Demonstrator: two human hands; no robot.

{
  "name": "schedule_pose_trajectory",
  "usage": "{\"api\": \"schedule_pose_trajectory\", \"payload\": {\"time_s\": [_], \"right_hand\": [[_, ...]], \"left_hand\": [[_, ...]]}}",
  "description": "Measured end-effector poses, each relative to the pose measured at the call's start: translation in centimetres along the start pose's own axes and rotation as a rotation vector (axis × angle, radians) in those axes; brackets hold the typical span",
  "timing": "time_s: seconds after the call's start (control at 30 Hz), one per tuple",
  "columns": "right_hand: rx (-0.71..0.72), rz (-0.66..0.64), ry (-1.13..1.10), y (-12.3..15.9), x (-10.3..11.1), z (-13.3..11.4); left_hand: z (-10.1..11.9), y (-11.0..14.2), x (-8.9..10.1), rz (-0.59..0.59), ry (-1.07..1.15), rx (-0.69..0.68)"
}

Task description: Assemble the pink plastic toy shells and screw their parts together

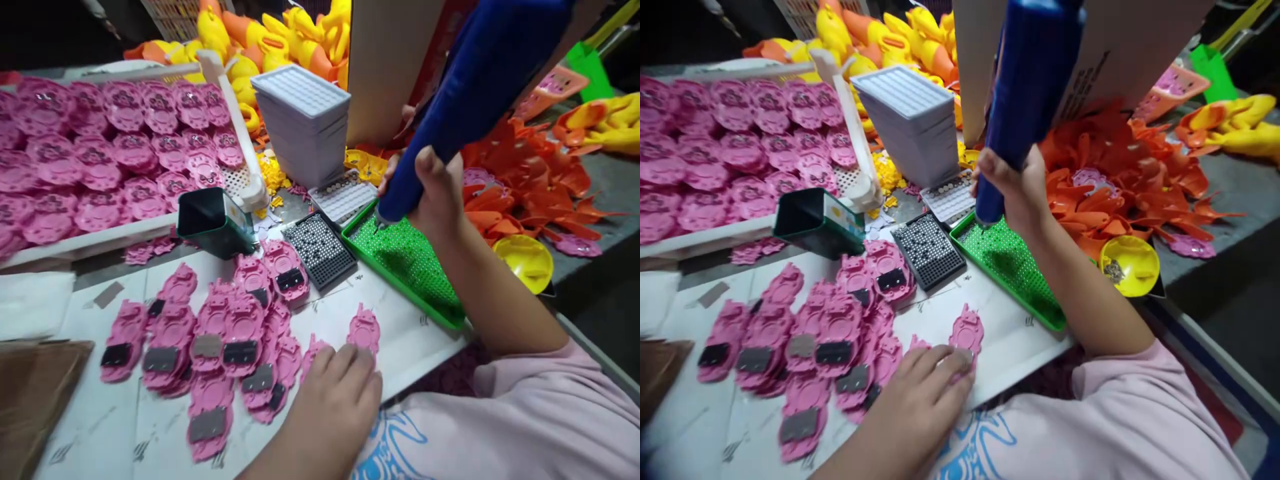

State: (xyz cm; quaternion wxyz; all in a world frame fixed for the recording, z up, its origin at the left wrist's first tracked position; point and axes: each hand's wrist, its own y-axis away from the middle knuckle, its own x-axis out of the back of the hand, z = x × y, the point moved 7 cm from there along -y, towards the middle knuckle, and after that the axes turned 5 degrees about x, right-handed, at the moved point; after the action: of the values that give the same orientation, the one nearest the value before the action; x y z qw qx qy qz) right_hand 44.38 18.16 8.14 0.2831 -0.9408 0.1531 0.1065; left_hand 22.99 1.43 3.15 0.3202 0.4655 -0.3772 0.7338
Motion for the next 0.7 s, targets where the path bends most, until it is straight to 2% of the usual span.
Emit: {"api": "schedule_pose_trajectory", "payload": {"time_s": [0.1,0.17,0.3,0.47,0.57,0.7], "right_hand": [[0.000,-0.045,-0.065,1.0,-0.7,0.7],[0.021,-0.022,-0.113,1.6,-0.6,0.8],[0.103,0.078,-0.105,1.9,0.4,0.7],[-0.013,0.026,0.079,1.8,-0.3,1.0],[-0.069,0.046,0.111,1.9,-0.8,0.8],[-0.128,0.037,0.170,1.8,-1.0,0.6]], "left_hand": [[0.0,-1.5,-3.0,-0.047,-0.042,0.033],[-0.4,-1.0,-3.6,-0.047,-0.028,0.046],[-1.8,-0.2,-3.8,-0.025,-0.016,0.153],[-3.2,-0.1,-4.3,-0.035,0.038,0.339],[-3.5,0.0,-4.4,-0.033,0.060,0.364],[-3.4,0.0,-4.4,-0.014,0.018,0.321]]}}
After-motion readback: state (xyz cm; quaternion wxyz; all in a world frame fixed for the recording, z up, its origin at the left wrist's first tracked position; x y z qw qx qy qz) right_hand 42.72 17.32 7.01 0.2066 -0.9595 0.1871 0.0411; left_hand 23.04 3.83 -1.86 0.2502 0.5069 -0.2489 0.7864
